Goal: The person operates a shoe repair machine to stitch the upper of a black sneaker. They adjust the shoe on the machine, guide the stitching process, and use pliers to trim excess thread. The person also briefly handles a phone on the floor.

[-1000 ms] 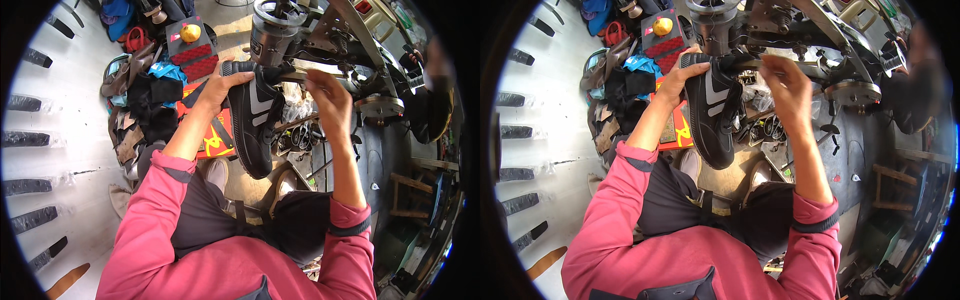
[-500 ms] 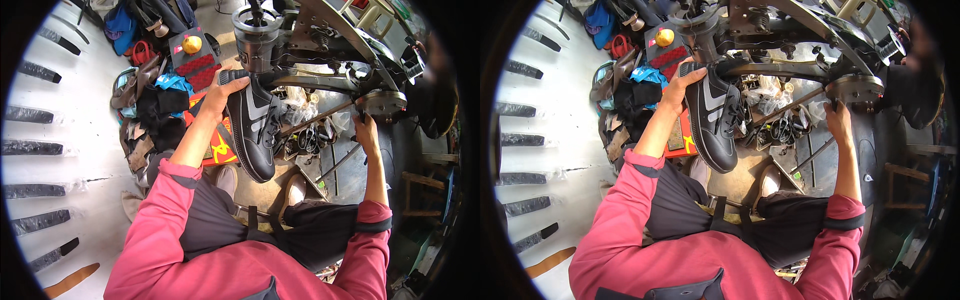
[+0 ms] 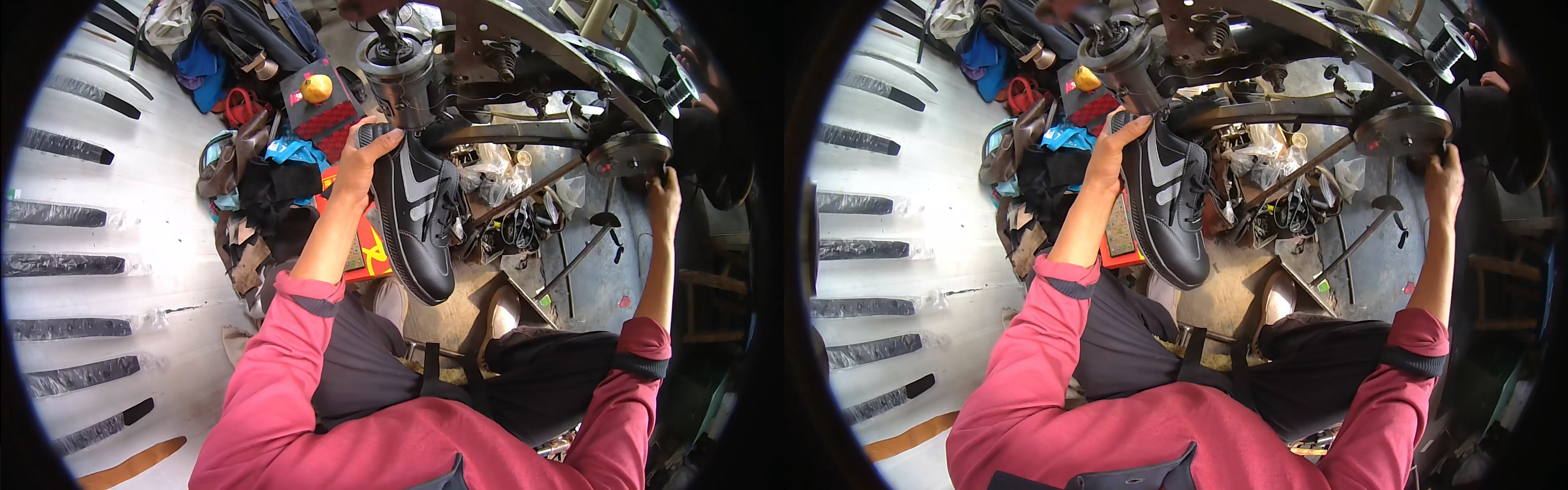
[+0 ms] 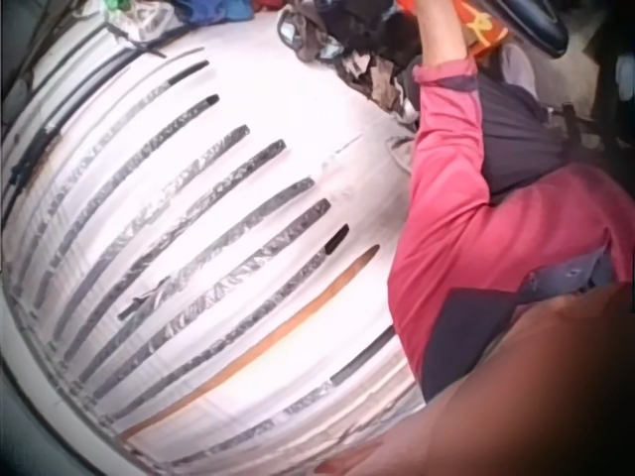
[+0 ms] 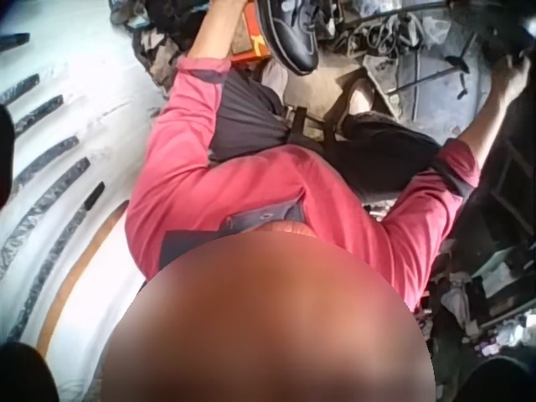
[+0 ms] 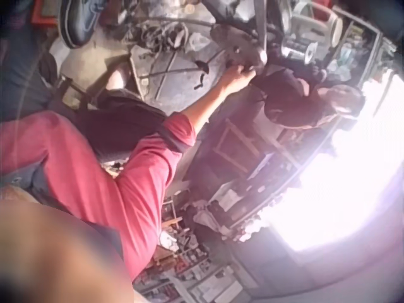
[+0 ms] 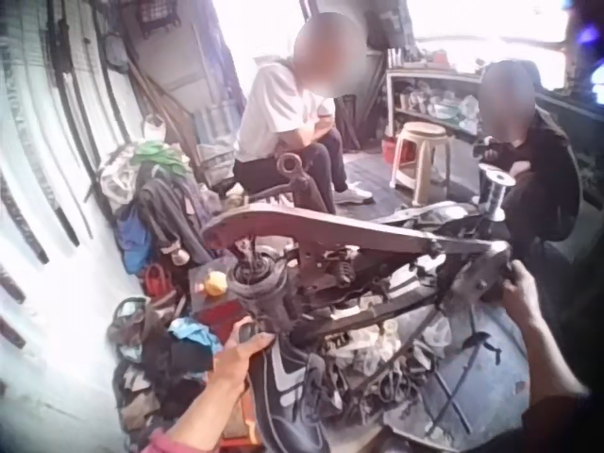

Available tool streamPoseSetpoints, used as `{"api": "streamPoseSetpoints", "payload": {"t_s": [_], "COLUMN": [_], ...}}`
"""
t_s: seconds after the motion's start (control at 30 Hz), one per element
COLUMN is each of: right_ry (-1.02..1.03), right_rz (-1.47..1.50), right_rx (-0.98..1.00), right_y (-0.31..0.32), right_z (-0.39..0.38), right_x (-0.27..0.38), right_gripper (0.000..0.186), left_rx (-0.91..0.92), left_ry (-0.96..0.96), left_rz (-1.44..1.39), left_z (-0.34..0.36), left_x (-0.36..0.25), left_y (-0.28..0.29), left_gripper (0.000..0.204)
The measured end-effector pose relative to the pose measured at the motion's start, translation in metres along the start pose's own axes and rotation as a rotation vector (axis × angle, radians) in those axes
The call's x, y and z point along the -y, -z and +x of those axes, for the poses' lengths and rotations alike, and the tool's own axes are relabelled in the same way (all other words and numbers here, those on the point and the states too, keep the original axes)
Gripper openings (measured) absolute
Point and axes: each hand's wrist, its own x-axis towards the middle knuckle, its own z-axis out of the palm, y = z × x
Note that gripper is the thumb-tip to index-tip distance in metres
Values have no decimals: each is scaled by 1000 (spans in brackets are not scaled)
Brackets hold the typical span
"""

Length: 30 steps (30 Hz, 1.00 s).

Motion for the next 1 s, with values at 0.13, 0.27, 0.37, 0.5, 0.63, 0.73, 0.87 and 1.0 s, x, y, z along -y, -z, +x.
{"api": "streamPoseSetpoints", "payload": {"t_s": [0.13,0.27,0.37,0.5,0.63,0.73,0.87,1.0], "right_ry": [-240,81,173,70,164,-125,170,132], "right_rz": [299,443,440,372,80,339,583,394], "right_rx": [419,598,265,-25,71,600,517,96], "right_y": [-59,-44,-1,10,-50,-62,-17,23], "right_z": [-38,-75,-53,-4,-17,-58,-66,-15], "right_x": [5,65,73,21,-14,25,76,44], "right_gripper": [23,29,22,20,24,20,32,22], "left_rx": [-37,-52,-38,-74,-68,-63,-65,-55], "left_ry": [-11,-14,-10,-25,-34,-29,-33,-38], "left_rz": [13,33,44,27,-5,-8,2,-23], "left_z": [0,1,4,2,1,3,3,6], "left_x": [0,2,3,3,1,-1,-2,-1], "left_y": [-1,0,2,-1,-4,-4,-3,-1], "left_gripper": [66,61,60,59,58,60,62,65]}}
